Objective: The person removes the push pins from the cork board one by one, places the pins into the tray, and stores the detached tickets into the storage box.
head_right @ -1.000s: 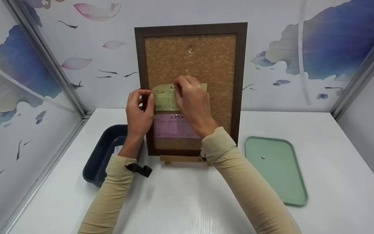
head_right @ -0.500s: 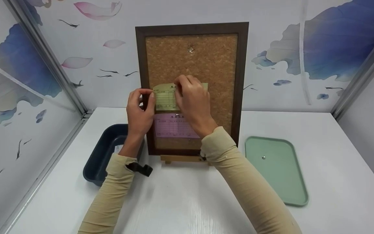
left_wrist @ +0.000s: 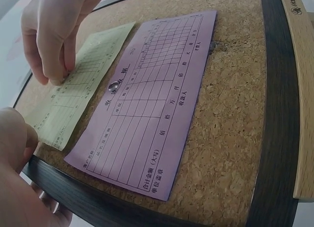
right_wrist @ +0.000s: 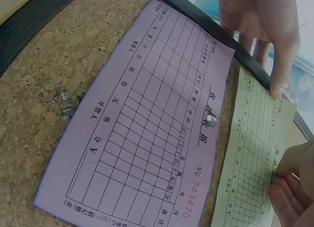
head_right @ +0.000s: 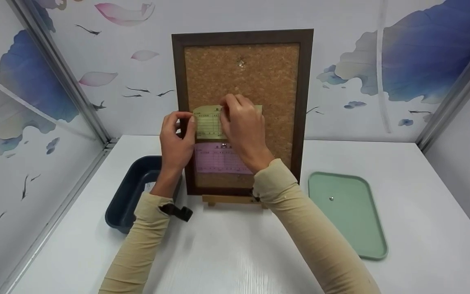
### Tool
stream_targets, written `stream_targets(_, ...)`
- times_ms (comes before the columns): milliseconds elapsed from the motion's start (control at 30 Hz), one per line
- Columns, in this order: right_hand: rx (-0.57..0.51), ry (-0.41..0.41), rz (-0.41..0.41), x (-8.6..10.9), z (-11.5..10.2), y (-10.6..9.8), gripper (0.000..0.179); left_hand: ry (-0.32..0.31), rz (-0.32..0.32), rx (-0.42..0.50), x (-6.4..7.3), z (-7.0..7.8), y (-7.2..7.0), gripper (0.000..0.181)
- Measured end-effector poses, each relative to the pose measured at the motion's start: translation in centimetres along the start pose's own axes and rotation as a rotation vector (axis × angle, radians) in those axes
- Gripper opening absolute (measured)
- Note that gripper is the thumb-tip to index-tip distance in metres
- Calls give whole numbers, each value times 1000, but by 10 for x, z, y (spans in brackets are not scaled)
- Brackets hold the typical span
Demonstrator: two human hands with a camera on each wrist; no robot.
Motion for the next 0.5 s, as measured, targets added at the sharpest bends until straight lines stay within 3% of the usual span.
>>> stream_targets(500, -33, 4, 26, 5, -1, -6, 6, -8, 8, -5, 1, -1, 1, 19)
Point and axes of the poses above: each hand's wrist, its own x-axis away from the middle knuckle, its own y-axis out of the palm, z = x × y, the point moved 8 cm from there along -x, towards the middle knuckle, and after that the axes turned 13 degrees about -z, right-handed, at the moved point
